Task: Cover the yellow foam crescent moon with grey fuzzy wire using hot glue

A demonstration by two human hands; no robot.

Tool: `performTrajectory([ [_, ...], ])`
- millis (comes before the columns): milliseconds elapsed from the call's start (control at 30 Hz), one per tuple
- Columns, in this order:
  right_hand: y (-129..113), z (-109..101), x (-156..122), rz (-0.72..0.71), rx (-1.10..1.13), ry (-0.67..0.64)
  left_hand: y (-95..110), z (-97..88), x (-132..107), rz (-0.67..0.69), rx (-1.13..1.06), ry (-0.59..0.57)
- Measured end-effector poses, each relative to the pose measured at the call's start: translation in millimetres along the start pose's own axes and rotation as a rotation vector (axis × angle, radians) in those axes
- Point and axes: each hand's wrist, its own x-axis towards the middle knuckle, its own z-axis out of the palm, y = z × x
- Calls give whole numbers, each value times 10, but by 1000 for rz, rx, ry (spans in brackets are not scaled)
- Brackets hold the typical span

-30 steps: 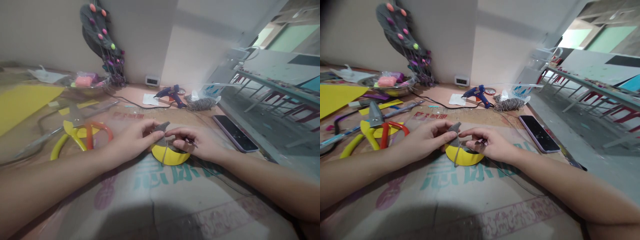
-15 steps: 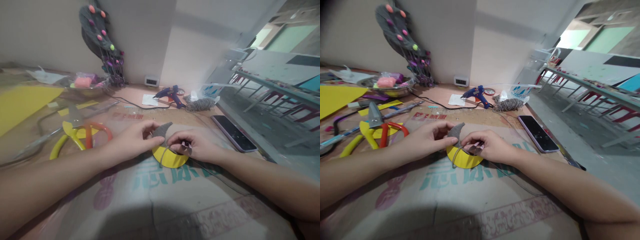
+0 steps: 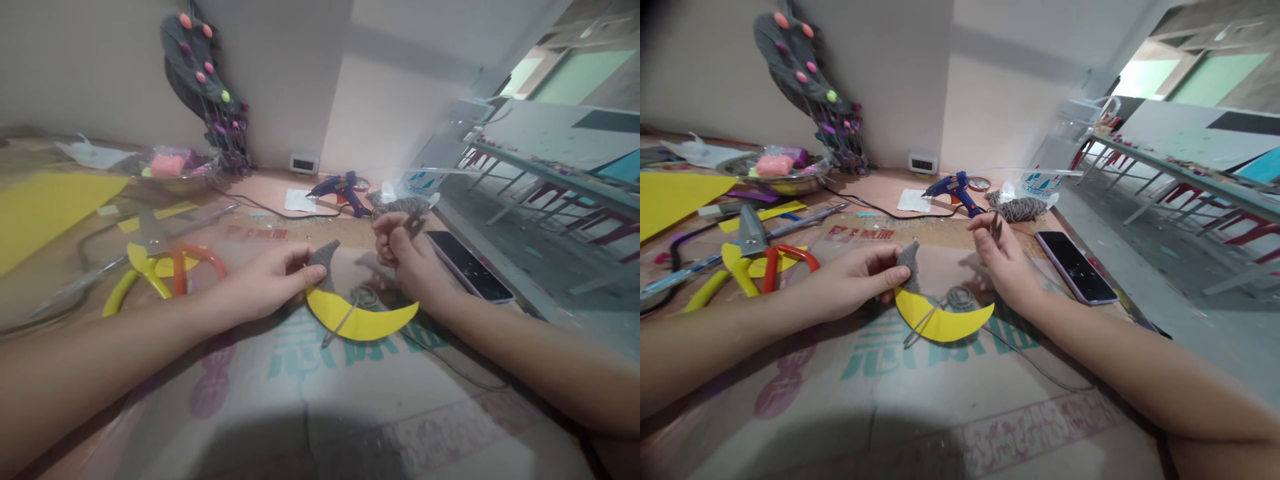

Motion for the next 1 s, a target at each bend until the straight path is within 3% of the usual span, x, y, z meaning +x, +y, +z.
performTrajectory([
  [133, -26, 77, 14, 148, -3, -74, 12, 6, 18, 20, 11, -14],
  [300, -235, 190, -63, 161, -49, -355, -13, 33, 24, 40, 9, 7],
  [433, -318, 238, -48, 163, -47, -490, -62, 55, 2, 73, 73, -24],
  [733, -288, 211, -2, 168, -135, -581, -78, 46, -13, 70, 172, -38],
  [1000, -280, 168, -16, 110, -99, -576, -62, 31, 2, 77, 208, -26],
])
